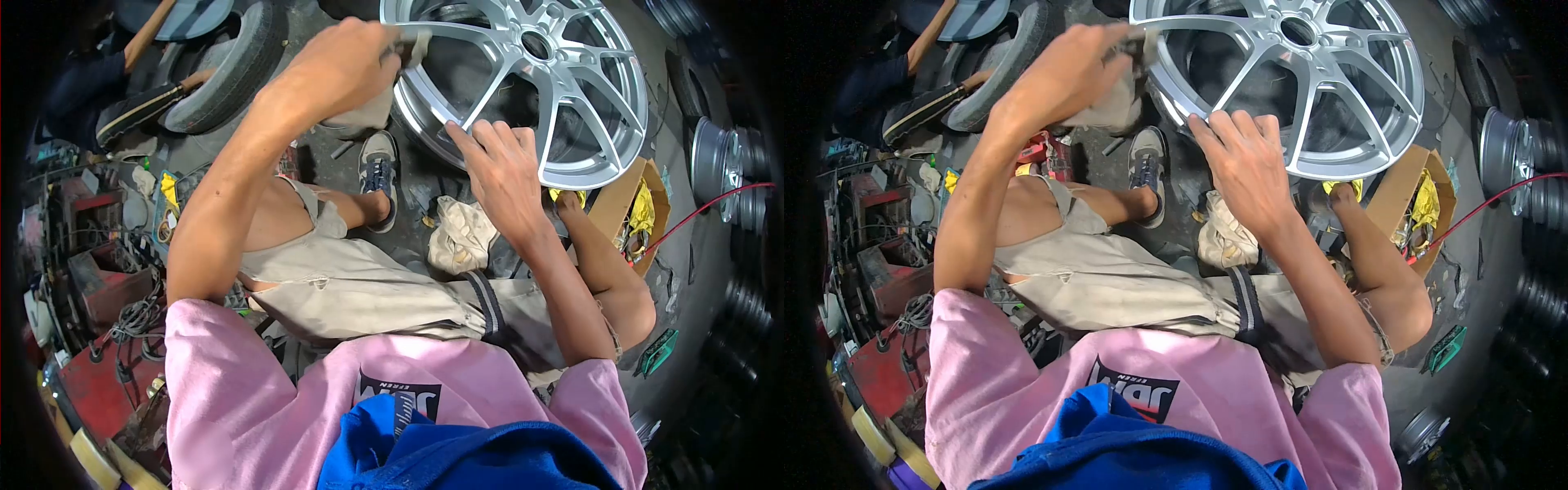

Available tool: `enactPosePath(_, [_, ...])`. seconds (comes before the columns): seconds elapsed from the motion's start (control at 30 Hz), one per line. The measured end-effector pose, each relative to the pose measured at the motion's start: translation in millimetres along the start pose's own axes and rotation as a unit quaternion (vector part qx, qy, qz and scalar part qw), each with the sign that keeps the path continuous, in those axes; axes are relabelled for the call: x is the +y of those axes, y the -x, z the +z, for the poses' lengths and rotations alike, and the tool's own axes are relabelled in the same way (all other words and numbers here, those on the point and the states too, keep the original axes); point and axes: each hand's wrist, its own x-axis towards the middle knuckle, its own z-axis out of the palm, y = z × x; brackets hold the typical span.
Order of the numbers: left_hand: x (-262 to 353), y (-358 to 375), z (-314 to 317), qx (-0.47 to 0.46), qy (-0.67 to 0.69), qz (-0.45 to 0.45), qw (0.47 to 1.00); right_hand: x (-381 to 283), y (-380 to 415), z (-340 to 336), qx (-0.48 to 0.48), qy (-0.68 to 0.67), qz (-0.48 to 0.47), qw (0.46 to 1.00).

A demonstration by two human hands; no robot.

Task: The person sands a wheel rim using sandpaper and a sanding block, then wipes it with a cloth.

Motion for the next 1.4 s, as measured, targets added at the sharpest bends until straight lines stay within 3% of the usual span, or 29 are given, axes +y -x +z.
enactPosePath(0.07, [-1,-4,-3,0.149,0.061,-0.041,0.986,0,1,-1,-0.003,0.002,-0.005,1.000])
enactPosePath(0.1, [-10,-6,4,0.250,0.080,0.039,0.964,1,8,-6,-0.008,-0.013,0.001,1.000])
enactPosePath(0.13, [-18,-11,13,0.253,0.081,0.033,0.964,4,12,-9,-0.015,-0.028,0.006,0.999])
enactPosePath(0.2, [-25,-19,26,0.249,0.099,0.067,0.961,6,15,-9,-0.018,-0.024,0.001,1.000])
enactPosePath(0.23, [-14,-16,24,0.157,0.098,0.015,0.983,4,11,-8,-0.010,-0.012,-0.005,1.000])
enactPosePath(0.33, [-6,-13,49,0.155,0.057,0.089,0.982,5,3,0,0.002,0.004,-0.010,1.000])
enactPosePath(0.53, [12,0,69,0.110,-0.020,0.061,0.992,12,19,-9,-0.028,0.007,-0.021,0.999])
enactPosePath(0.77, [30,6,81,0.091,-0.132,0.019,0.987,10,2,3,0.017,0.006,-0.039,0.999])
enactPosePath(0.83, [30,6,80,0.070,-0.136,0.003,0.988,14,15,-3,-0.020,0.011,-0.027,0.999])
enactPosePath(0.9, [28,5,83,0.063,-0.210,0.036,0.975,16,18,-2,-0.019,0.014,-0.030,0.999])
enactPosePath(1.07, [31,1,82,0.056,-0.165,0.010,0.985,10,2,14,0.026,0.019,-0.049,0.998])
enactPosePath(1.27, [32,6,80,0.049,-0.181,0.016,0.982,15,20,-6,-0.038,0.042,-0.029,0.998])
enactPosePath(1.4, [32,3,81,0.042,-0.181,0.012,0.983,9,2,7,0.024,0.012,-0.040,0.999])
